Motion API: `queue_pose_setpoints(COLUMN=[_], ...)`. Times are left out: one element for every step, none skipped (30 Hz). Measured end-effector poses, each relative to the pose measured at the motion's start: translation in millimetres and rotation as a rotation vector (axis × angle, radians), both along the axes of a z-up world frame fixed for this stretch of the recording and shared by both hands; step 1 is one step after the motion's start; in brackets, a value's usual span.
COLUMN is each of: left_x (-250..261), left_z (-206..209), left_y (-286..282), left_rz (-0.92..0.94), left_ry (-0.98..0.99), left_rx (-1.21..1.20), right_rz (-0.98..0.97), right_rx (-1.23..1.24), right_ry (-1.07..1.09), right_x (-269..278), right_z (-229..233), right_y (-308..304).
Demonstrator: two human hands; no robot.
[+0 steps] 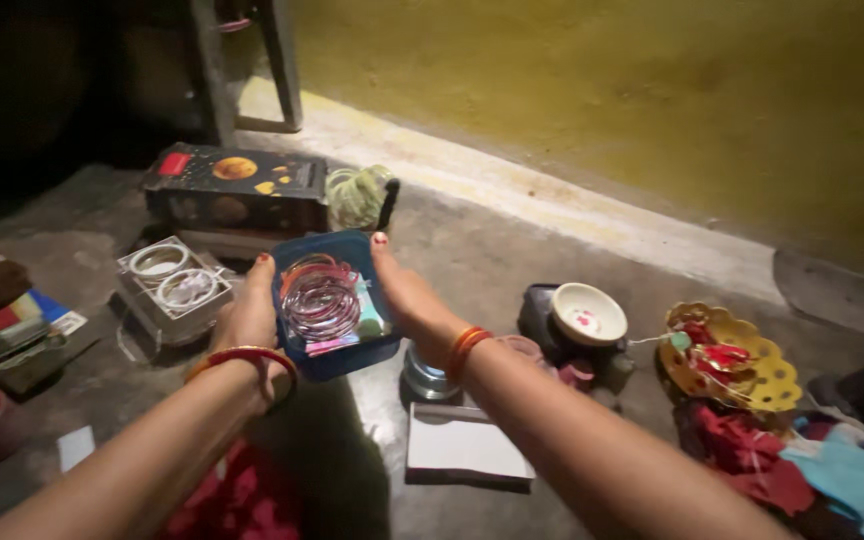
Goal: The person sits on the floor and organizes various jewelry items. They place bangles into a blue container, wipe a white box with a red cloth, and arrange gold-colored bangles and necklaces into boxes and plastic containers.
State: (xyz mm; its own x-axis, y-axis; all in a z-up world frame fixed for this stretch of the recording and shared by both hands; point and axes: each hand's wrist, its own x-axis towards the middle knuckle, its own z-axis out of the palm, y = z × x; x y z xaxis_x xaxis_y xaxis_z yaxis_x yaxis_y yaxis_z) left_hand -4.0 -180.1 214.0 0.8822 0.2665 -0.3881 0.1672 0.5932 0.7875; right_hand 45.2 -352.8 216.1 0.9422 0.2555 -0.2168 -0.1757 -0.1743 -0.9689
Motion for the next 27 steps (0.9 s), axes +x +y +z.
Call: queue_pose_setpoints(left_x=[-2.1,-4.6,-6.8,-8.9,-10.4,-11.0,-11.5,-12.4,-13.3,-15.3,-17.8,-21.0,-25.1,-31.7,-39.0,-44.6,-48.8,-51.3,-53.8,-55.8,-56.8,-58.0,-59.6,-61.2,-62.0,-62.8,-63.8], left_z=[6.6,13.0,18.7,23.1,26.2,27.6,27.4,25.5,22.6,18.8,15.4,12.9,12.0,10.9,11.1,14.3,17.9,20.3,20.4,18.3,15.0,11.0,6.6,1.9,-2.6,-7.6,-13.0], left_y=[-10.4,-21.3,-32.6,-42.4,-52.2,-63.0,-74.8,-87.8,-101.4,-115.8,-130.9,-144.6,-156.2,-169.3,-182.2,-194.9,-206.7,-218.8,-233.9,-251.1,-266.2,-280.6,-296.8,-311.7,-326.5,-340.7,-353.0], left_rz=[-0.019,-0.039,-0.058,-0.084,-0.110,-0.137,-0.158,-0.181,-0.204,-0.223,-0.241,-0.266,-0.292,-0.320,-0.347,-0.398,-0.448,-0.496,-0.492,-0.489,-0.486,-0.525,-0.564,-0.596,-0.622,-0.652,-0.682], left_ry=[0.010,0.020,0.030,0.068,0.105,0.143,0.126,0.108,0.091,0.077,0.063,0.055,0.073,0.092,0.111,0.159,0.204,0.245,0.141,0.035,-0.070,-0.070,-0.069,-0.067,-0.057,-0.045,-0.033], left_rx=[0.033,0.070,0.107,0.142,0.178,0.213,0.209,0.205,0.200,0.206,0.211,0.217,0.241,0.262,0.283,0.402,0.522,0.643,0.643,0.640,0.635,0.574,0.513,0.451,0.495,0.540,0.586], right_rz=[0.045,0.031,0.018,0.005,-0.025,-0.057,-0.088,-0.109,-0.131,-0.152,-0.224,-0.302,-0.379,-0.445,-0.510,-0.574,-0.594,-0.613,-0.631,-0.669,-0.707,-0.743,-0.777,-0.805,-0.833,-0.870,-0.907], right_rx=[0.080,0.117,0.154,0.194,0.119,0.043,-0.033,-0.014,0.004,0.026,-0.016,-0.058,-0.101,-0.069,-0.039,-0.011,-0.009,-0.007,-0.006,-0.016,-0.026,-0.037,0.000,0.037,0.074,0.071,0.067], right_ry=[-0.003,0.044,0.090,0.137,0.128,0.120,0.114,0.125,0.137,0.149,0.158,0.175,0.193,0.205,0.217,0.222,0.157,0.091,0.024,0.030,0.036,0.044,0.088,0.133,0.177,0.178,0.180], right_x=[-5.7,-12.7,-20.2,-26.5,-31.4,-36.4,-40.8,-45.6,-50.3,-54.0,-55.5,-58.3,-62.0,-68.1,-75.5,-82.5,-91.6,-100.8,-108.1,-114.7,-122.5,-130.0,-137.5,-144.4,-150.6,-157.4,-164.2], right_z=[9.3,17.8,25.3,31.5,36.5,39.1,39.9,39.0,36.9,33.8,31.4,27.8,23.2,16.9,10.4,6.9,3.2,-0.1,-1.6,-1.9,-2.1,-2.3,-2.5,-3.4,-5.4,-9.4,-13.9], right_y=[-10.8,-21.1,-32.0,-42.5,-54.1,-67.3,-80.7,-94.6,-108.9,-122.5,-136.2,-149.9,-163.2,-178.4,-193.3,-208.5,-223.0,-236.7,-251.1,-267.5,-284.3,-300.2,-316.3,-331.8,-346.4,-359.4,-371.9])
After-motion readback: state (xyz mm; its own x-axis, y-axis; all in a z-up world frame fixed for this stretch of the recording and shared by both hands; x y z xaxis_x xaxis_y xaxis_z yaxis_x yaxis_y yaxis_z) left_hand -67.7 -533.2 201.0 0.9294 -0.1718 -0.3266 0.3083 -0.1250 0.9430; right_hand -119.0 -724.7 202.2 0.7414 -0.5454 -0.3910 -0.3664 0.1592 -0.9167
